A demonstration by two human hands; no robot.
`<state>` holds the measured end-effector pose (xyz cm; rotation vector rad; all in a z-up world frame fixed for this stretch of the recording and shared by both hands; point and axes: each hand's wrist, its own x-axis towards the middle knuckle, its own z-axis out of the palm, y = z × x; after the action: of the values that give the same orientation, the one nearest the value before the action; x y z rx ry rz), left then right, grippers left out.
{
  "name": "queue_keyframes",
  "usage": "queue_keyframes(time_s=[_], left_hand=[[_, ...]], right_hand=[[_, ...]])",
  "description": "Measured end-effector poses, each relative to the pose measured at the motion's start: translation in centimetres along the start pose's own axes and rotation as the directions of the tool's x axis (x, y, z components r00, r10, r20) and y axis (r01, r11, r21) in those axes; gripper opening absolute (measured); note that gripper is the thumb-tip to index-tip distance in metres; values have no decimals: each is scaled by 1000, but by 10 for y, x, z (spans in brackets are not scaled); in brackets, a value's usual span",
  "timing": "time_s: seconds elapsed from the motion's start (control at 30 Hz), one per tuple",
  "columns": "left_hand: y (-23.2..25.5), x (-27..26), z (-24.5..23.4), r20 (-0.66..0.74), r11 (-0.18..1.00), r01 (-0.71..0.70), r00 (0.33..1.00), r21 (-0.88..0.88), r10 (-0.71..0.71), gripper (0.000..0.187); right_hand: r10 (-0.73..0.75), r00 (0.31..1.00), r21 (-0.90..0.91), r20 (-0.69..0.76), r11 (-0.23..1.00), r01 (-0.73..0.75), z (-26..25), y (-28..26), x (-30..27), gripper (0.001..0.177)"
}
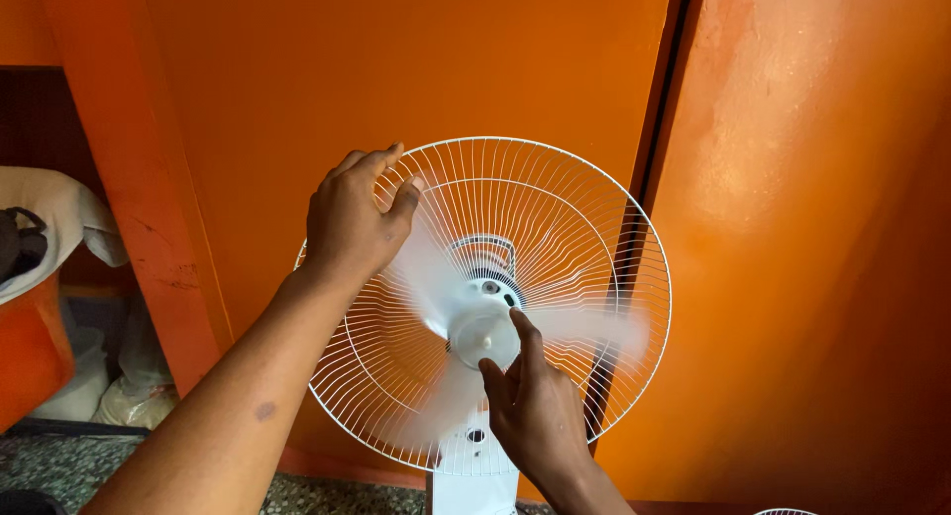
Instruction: The person removes the front grill and fan blades from a white electric fan, then reassembles the components by placing the blades back and securing the grill. The person uses their hands to twist and align the parts.
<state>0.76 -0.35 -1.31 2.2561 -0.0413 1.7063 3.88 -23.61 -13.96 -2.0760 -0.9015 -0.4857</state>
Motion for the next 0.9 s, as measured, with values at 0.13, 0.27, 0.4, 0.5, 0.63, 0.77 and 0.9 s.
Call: queue_keyframes(time_s=[0.13, 0.27, 0.4, 0.5, 0.63, 0.77, 0.9], left_hand=[[-1, 0, 1, -8, 1000, -13, 1000, -8, 13, 44], [-3, 0, 0, -17, 1000, -24, 1000, 7, 24, 44], [-3, 0, 0, -9, 1000, -12, 1000, -11, 12, 43], [-3, 0, 1, -9, 1000, 9, 1000, -15, -9, 43], [-2, -2, 1, -14, 1000, 1, 1000, -2, -1, 45], [-1, 0, 1, -22, 1000, -7, 1000, 3, 7, 45], [0, 0, -1, -1, 999, 35, 999, 4, -35, 46]], right_hand=[[-33, 999, -27, -3, 999, 33, -3, -3, 2, 79], [41, 997, -78, 72, 996, -35, -5, -8, 3, 75], [-3, 1000, -73, 26, 997, 5, -6, -8, 6, 70], [-93, 993, -101, -75, 991, 85, -5, -4, 11, 66], [-178, 975, -131, -136, 978, 161, -5, 4, 15, 55], [-249, 963, -161, -106, 960, 230, -8, 4, 14, 57], [-276, 951, -119, -142, 958, 261, -8, 1, 18, 52]])
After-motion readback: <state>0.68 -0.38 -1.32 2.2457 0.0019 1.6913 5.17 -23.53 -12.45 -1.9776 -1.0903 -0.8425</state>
